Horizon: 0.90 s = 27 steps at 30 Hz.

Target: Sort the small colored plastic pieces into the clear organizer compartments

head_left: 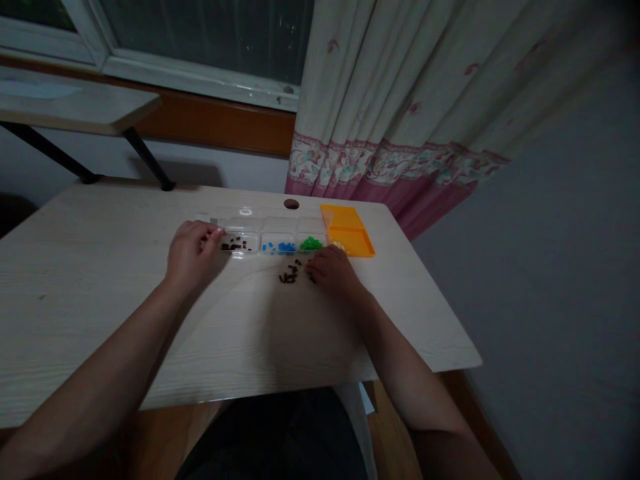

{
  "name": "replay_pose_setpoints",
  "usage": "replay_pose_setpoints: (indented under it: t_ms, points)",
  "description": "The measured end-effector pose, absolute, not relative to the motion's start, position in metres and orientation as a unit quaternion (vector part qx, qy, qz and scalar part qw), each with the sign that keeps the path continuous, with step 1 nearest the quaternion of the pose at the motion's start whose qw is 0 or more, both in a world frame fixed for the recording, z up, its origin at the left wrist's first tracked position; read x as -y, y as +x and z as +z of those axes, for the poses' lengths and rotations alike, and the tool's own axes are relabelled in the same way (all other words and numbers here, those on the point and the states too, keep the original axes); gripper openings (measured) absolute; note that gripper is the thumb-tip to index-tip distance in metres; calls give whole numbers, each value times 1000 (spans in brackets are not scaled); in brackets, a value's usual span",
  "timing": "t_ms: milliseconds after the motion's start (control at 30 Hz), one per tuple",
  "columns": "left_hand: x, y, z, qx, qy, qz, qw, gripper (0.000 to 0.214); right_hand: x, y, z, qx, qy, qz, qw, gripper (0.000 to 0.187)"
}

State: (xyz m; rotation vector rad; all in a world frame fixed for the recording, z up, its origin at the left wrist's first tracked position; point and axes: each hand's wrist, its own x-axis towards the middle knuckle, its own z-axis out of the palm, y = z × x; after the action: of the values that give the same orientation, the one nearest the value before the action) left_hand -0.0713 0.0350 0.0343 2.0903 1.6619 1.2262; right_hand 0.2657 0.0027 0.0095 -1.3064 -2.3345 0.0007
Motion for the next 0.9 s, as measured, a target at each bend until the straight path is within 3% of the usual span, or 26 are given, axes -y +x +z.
replay_pose_setpoints:
  t_ms: [133,500,767,900]
  points:
    - [-41,-99,45,-571,738,360,-12,34,-1,266,9,866,-460,20,192,13]
    - [-54,-120,28,-636,712,295,-19,34,4,249,10,861,-477,2,179,13]
    - [-51,-115,38,-630,694,345,-52,34,-1,253,7,827,-483,-25,287,15]
    - [-32,-70,40,-541,746,387,25,35,1,249,10,799,-477,-67,360,18]
